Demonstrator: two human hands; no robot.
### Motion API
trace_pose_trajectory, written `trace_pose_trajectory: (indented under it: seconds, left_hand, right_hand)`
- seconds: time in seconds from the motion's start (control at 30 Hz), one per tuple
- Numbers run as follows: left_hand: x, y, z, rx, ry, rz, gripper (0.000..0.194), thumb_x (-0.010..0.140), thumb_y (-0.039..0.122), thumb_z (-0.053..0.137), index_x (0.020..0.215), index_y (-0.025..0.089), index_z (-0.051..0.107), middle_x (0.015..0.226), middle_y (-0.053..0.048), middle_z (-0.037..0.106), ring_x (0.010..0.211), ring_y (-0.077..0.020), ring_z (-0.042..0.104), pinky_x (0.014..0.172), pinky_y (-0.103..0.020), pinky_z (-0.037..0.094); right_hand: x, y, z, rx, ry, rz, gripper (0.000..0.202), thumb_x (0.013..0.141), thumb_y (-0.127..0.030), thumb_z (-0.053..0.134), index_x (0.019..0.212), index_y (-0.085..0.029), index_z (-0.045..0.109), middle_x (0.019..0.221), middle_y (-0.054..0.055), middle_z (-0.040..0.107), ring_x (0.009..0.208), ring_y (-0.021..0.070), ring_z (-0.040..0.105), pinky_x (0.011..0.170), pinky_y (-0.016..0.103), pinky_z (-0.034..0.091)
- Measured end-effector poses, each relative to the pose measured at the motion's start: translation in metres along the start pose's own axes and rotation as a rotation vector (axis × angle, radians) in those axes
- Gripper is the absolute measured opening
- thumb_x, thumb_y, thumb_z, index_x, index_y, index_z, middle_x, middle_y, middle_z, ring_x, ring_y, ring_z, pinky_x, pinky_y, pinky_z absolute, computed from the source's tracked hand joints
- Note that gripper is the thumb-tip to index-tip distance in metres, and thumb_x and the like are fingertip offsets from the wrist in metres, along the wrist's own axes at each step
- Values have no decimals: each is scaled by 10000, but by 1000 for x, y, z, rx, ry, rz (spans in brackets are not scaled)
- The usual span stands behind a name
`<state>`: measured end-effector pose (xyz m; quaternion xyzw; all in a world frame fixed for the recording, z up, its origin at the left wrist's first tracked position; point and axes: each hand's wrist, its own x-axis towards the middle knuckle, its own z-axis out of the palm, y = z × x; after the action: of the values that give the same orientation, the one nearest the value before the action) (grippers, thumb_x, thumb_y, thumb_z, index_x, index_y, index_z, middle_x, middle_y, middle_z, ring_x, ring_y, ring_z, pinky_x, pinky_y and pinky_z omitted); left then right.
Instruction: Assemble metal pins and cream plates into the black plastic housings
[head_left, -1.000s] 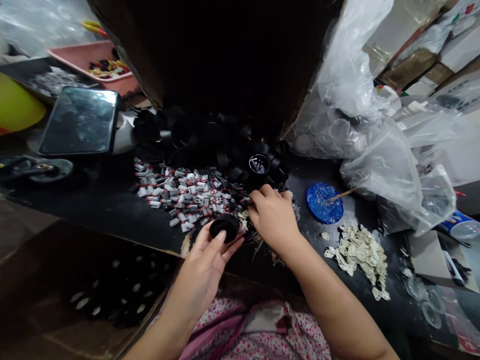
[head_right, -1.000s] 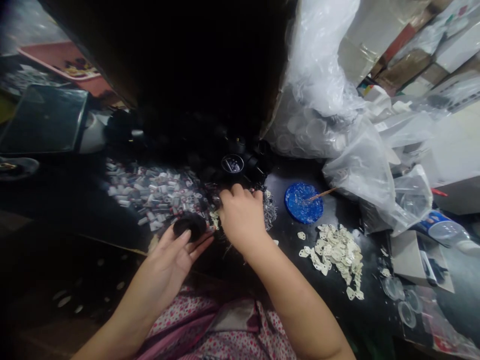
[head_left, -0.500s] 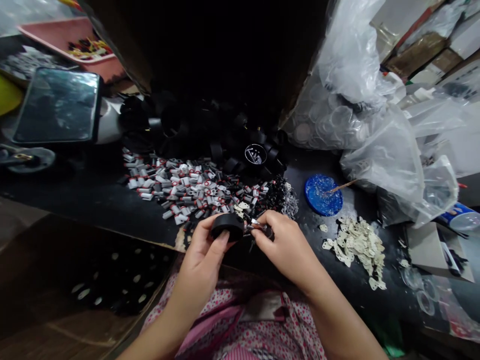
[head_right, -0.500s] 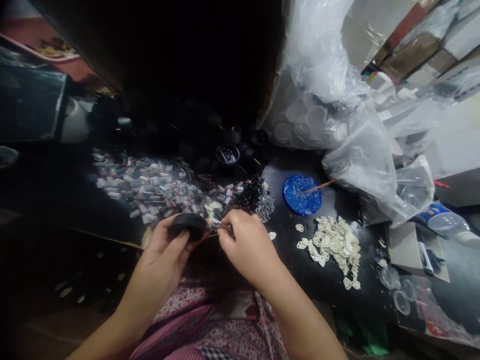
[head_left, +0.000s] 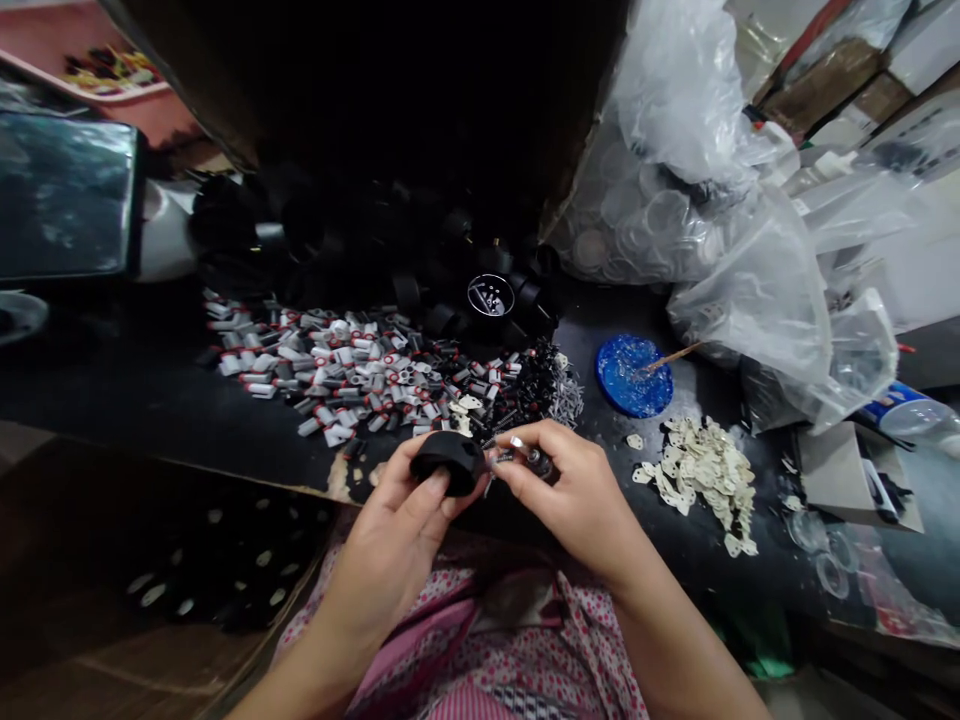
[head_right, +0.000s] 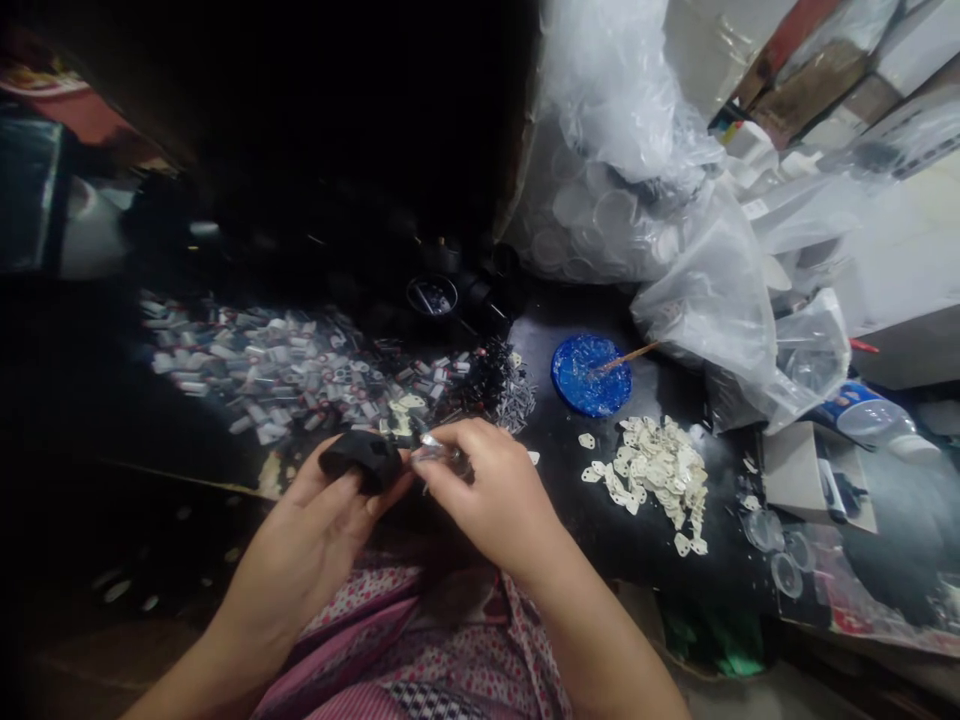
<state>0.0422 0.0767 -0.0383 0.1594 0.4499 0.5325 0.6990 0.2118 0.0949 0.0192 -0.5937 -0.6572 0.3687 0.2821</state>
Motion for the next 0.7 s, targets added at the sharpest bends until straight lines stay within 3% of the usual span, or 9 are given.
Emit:
trace_pose_trajectory:
  seconds: [0.17,0.3,0.4,0.53,0.6,0.7]
  left_hand:
    - [-2,-4,7,11,64,8,278,693,366,882,936,311,758,929,10,777,910,-210,733,834,-277,632]
    - [-2,-6,9,52,14,-75,208,750,393,836,935,357,749,963,38,788,1007,-232,730,897,-298,615]
    - [-4,-9,11,130,-91,-215,257,735,416,835,961,326,751,1038,-1,789,1054,-280,722,909,-332,608]
    - [-4,-15,17,339,-186,-386,423,734,475,815,1099,278,734,1176,-59,763,1120,-326,688,936,-358,573]
    - [-2,-17,19,412,-174,-328,449,762,501,787,1143,275,716,1208,-51,750,1181,-316,651,992,-342,528]
    - [5,-17,18,450,-76,-176,431,783,520,768,1148,302,695,1150,3,761,1185,-278,632,1004,-294,497]
  right_hand:
    - [-6,6,7,-17,41,14,33,904,-236,699,930,-215,699,961,0,758,939,157,681,887,294,453]
    - [-14,9,-3,-174,5,-59,50,896,-242,705,913,-206,675,955,-8,751,896,143,672,874,295,403]
    - [-19,21,-33,-291,80,-68,49,898,-256,694,905,-214,669,912,-12,734,857,154,651,854,310,386]
    - [-11,51,-87,-603,407,175,90,942,-283,627,921,-204,664,943,38,720,848,201,637,824,346,370]
    - [-3,65,-106,-757,374,252,98,934,-286,626,910,-201,667,955,55,717,844,223,638,790,348,357]
    - [8,77,-116,-899,271,265,119,946,-284,590,934,-203,676,948,58,712,821,224,635,754,340,343]
